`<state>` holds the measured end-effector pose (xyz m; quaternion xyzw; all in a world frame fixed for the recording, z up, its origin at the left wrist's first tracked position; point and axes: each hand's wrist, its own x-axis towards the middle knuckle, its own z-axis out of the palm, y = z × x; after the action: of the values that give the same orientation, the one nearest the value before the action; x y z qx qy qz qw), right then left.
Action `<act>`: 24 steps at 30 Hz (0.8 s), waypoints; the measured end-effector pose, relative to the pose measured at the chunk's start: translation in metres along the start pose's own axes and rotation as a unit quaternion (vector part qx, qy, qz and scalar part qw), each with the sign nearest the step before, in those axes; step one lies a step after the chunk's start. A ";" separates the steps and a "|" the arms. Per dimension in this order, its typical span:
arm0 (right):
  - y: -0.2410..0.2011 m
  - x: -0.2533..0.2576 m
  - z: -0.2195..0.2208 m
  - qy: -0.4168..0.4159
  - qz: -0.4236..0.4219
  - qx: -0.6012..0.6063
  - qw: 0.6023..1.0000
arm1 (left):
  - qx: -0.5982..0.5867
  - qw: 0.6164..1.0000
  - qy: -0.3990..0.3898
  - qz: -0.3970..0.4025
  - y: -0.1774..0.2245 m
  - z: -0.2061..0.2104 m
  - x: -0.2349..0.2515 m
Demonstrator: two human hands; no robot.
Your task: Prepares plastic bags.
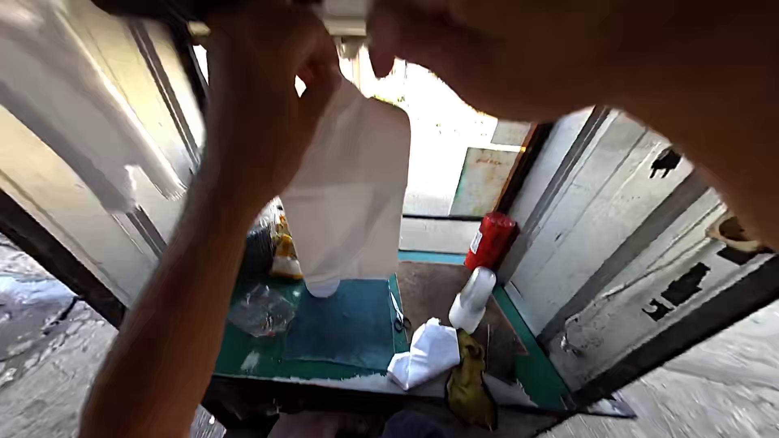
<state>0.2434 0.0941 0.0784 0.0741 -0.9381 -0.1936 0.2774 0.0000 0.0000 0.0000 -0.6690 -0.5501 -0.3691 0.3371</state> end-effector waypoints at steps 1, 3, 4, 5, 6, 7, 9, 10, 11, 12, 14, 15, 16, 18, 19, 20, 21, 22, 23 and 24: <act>0.003 0.002 -0.007 -0.028 0.018 0.000 0.999 | 0.004 1.000 0.018 -0.019 0.035 -0.011 0.004; 0.015 0.005 -0.011 -0.037 0.043 0.025 0.998 | -0.018 0.995 0.099 -0.005 0.050 -0.006 0.001; 0.021 0.006 -0.012 -0.042 0.053 0.048 0.997 | -0.042 0.990 0.133 0.003 0.049 0.001 -0.001; 0.025 0.009 -0.015 -0.049 0.064 0.071 0.994 | -0.062 0.985 0.160 0.006 0.047 0.006 -0.003; 0.027 0.011 -0.018 -0.054 0.074 0.094 0.991 | -0.079 0.980 0.182 0.004 0.046 0.010 -0.005; 0.028 0.013 -0.022 -0.062 0.081 0.109 0.989 | -0.091 0.976 0.199 -0.001 0.047 0.014 -0.007; 0.027 0.017 -0.027 -0.082 0.085 0.110 0.987 | -0.114 0.966 0.232 0.001 0.047 0.022 -0.010; 0.027 0.019 -0.026 -0.086 0.075 0.106 0.988 | -0.123 0.961 0.247 0.011 0.047 0.025 -0.011; 0.027 0.021 -0.025 -0.094 0.064 0.101 0.988 | -0.129 0.958 0.257 0.022 0.047 0.027 -0.013; 0.027 0.024 -0.024 -0.100 0.051 0.099 0.989 | -0.145 0.949 0.277 0.036 0.046 0.030 -0.012; 0.024 0.029 -0.025 -0.121 0.053 0.109 0.985 | -0.164 0.936 0.305 0.054 0.046 0.034 -0.011; 0.022 0.031 -0.026 -0.132 0.066 0.122 0.981 | -0.170 0.932 0.314 0.057 0.047 0.035 -0.011; 0.020 0.034 -0.027 -0.142 0.080 0.139 0.977 | -0.171 0.930 0.320 0.056 0.048 0.035 -0.011; 0.018 0.038 -0.031 -0.165 0.098 0.159 0.968 | -0.173 0.926 0.330 0.057 0.049 0.035 -0.011; 0.018 0.039 -0.033 -0.174 0.096 0.159 0.967 | -0.176 0.923 0.335 0.063 0.049 0.036 -0.011; 0.017 0.041 -0.035 -0.180 0.094 0.162 0.966 | -0.180 0.921 0.339 0.068 0.048 0.036 -0.012; 0.017 0.042 -0.037 -0.185 0.094 0.172 0.963 | -0.183 0.920 0.340 0.072 0.047 0.036 -0.012; 0.017 0.043 -0.038 -0.187 0.094 0.190 0.959 | -0.185 0.918 0.343 0.075 0.047 0.036 -0.013; 0.018 0.043 -0.038 -0.185 0.096 0.214 0.954 | -0.185 0.917 0.344 0.077 0.046 0.035 -0.014; 0.017 0.044 -0.039 -0.184 0.108 0.233 0.949 | -0.186 0.917 0.344 0.080 0.045 0.035 -0.015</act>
<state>0.2278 0.0861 0.1367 -0.0018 -0.9942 0.0513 0.0941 0.0469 0.0154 -0.0325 -0.5930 -0.2662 -0.6440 0.4034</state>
